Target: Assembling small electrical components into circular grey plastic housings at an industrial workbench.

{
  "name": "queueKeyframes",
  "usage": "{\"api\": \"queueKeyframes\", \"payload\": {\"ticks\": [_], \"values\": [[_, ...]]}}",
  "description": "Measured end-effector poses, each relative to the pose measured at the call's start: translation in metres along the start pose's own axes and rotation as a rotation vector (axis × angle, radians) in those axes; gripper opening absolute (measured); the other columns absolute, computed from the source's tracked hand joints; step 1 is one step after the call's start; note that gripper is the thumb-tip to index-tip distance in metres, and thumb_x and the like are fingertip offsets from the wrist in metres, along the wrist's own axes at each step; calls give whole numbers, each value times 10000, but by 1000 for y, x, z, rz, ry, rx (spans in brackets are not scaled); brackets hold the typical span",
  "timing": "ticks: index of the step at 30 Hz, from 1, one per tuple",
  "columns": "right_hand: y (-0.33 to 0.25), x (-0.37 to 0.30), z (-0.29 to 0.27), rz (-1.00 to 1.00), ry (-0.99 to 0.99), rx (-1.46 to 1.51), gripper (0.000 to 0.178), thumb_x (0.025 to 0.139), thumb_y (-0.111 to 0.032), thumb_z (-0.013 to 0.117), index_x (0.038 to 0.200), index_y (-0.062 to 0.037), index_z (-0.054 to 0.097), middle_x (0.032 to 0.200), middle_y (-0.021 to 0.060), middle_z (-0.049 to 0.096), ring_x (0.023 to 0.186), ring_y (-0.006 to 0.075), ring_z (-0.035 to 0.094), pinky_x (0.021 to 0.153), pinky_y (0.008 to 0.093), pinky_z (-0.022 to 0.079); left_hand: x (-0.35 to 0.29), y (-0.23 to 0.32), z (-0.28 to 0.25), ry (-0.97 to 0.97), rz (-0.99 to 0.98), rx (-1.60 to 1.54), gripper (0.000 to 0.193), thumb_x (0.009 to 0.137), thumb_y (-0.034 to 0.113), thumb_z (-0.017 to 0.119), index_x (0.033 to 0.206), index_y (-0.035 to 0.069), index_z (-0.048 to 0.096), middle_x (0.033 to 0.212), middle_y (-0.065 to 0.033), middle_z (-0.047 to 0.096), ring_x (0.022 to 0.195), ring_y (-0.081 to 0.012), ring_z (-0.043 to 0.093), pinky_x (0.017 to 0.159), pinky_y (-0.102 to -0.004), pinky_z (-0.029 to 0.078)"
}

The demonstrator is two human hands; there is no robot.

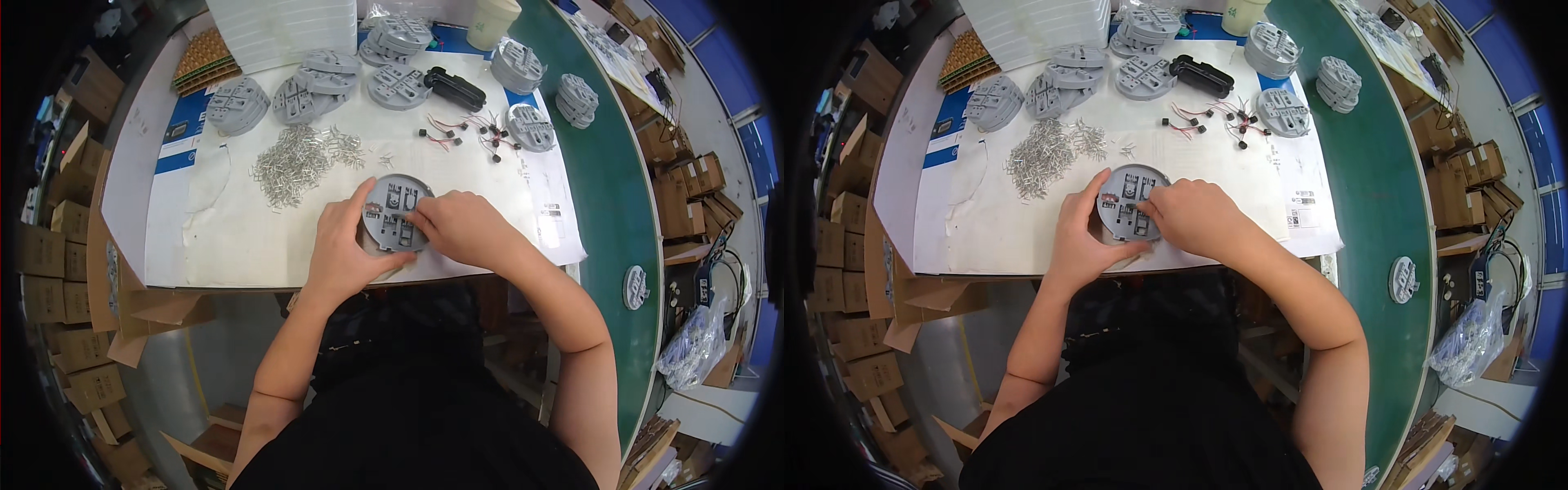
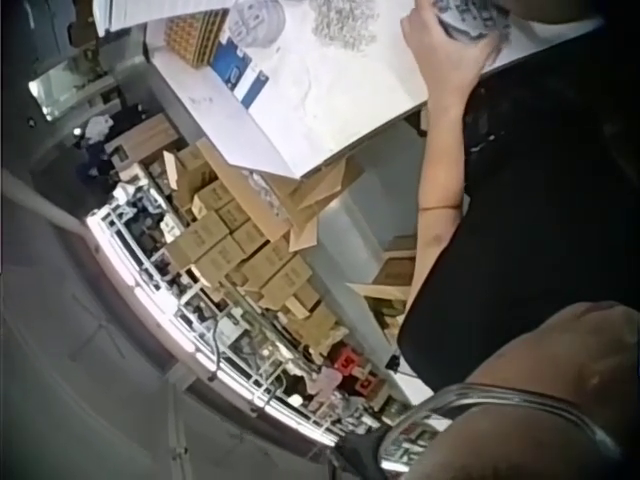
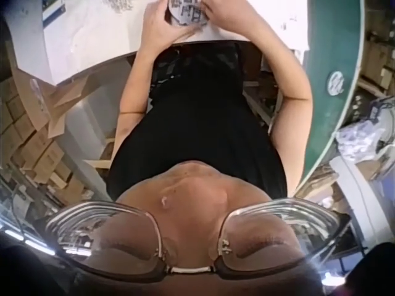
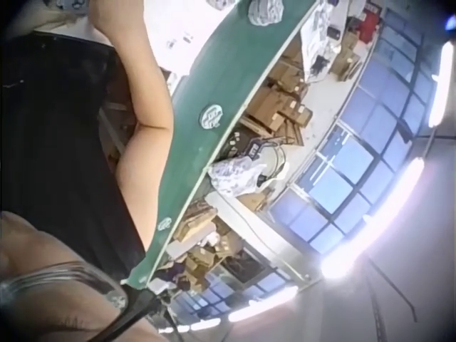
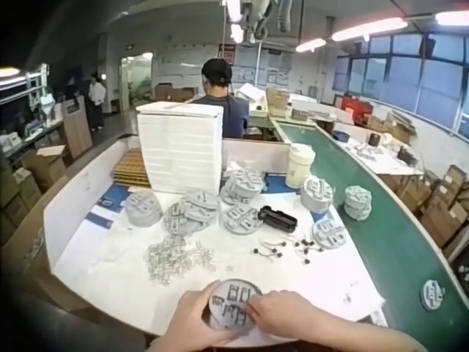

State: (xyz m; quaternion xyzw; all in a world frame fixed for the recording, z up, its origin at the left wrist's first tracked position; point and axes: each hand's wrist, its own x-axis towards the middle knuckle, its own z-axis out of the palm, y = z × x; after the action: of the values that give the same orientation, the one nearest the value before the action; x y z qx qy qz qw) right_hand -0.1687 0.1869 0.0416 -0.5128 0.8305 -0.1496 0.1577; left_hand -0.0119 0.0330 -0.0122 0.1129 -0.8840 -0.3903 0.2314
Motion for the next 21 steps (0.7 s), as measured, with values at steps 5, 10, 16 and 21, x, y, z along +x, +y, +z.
{"api": "queueKeyframes", "payload": {"ticks": [5,10,16,21], "values": [[-10,9,2,-10,-12,-20,343,1033,-326,620,833,-59,699,742,190,700,728,430,679,673,535,534,1,-1,2,49,-6,-1,1153,512,351,1032,1503,22,543,1042,-118,673,985,-304,604,876,-413,520],[-12,11,4,-15,-12,-21,346,1027,-328,627,825,-59,707,740,184,704,730,426,684,675,534,539,3,2,1,19,-53,-41,1141,512,346,1032,1493,11,558,1014,-130,677,924,-294,614,863,-403,522],[-16,13,3,-2,-28,-43,349,1028,-322,625,819,-55,710,744,188,705,732,427,685,678,533,540,3,3,0,20,-42,-27,1135,518,347,1029,1490,3,554,987,-130,681,916,-294,616,853,-405,526],[-15,12,3,23,-30,-2,355,1029,-310,623,809,-47,712,753,197,707,734,434,682,680,535,539,2,-3,3,48,0,-24,1174,514,370,1047,1529,57,546,972,-92,638,903,-246,608,823,-377,525]]}}
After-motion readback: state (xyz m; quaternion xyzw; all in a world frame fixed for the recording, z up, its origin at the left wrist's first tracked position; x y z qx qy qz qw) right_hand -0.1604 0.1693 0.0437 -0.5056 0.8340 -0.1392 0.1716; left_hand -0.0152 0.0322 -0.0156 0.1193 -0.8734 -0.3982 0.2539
